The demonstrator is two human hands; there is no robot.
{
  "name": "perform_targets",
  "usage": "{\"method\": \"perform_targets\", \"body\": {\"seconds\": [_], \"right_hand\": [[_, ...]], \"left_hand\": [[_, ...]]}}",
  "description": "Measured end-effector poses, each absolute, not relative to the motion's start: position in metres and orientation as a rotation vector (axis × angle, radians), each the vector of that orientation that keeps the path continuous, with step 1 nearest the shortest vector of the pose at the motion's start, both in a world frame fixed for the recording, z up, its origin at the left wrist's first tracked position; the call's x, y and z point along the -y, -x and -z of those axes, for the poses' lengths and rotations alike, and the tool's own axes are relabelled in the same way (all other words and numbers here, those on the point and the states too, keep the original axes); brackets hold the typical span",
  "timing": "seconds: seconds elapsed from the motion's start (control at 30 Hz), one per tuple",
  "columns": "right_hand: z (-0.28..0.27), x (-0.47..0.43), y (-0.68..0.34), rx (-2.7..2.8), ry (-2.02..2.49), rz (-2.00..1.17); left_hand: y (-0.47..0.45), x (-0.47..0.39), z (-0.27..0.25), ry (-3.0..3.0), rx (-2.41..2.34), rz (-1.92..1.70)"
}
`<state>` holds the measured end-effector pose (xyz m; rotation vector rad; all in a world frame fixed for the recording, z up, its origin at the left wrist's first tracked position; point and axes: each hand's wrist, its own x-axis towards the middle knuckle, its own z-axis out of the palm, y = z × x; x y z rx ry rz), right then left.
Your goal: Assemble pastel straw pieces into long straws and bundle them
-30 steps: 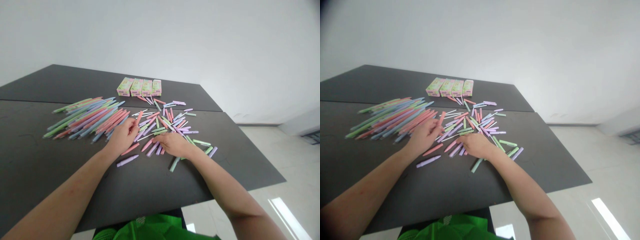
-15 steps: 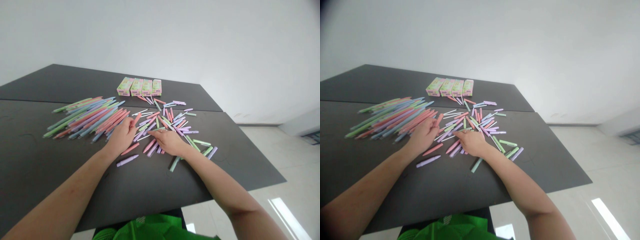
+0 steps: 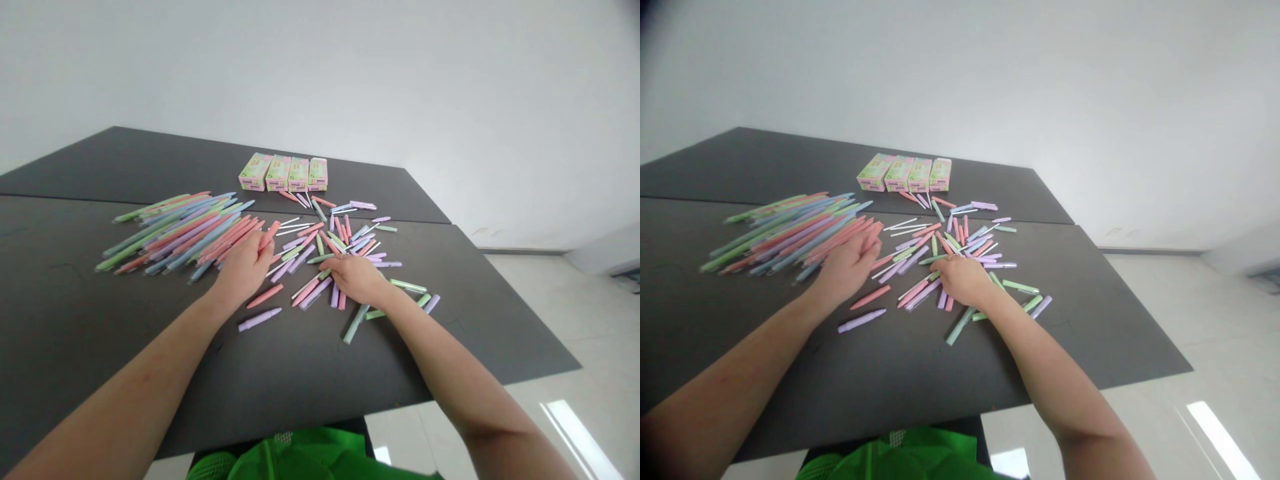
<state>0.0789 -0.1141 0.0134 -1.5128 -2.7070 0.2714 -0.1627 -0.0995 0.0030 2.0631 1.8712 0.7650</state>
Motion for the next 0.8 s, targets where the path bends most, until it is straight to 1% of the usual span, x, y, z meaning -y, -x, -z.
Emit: {"method": "perform_targets", "body": {"seconds": [0.2, 0.43, 0.63, 0.7, 0.8], "right_hand": [[-0.013, 0.113, -0.078, 2.645, 1.482, -0.331], [-0.016, 0.113, -0.058, 2.732, 1.525, -0.208], [-0.013, 0.113, -0.048, 2.844, 1.506, -0.121], [-0.013, 0.114, -0.050, 2.845, 1.512, -0.137], [-0.015, 0.117, -0.056, 2.818, 1.523, -0.173]], "left_hand": [[0.164, 0.099, -0.008, -1.940, -1.874, -0.876], [0.171, 0.096, -0.015, -1.807, -1.917, -1.032], [0.179, 0.087, -0.001, -1.707, -1.803, -1.139], [0.179, 0.085, 0.003, -1.675, -1.749, -1.144], [0.176, 0.085, 0.006, -1.673, -1.694, -1.052]]}}
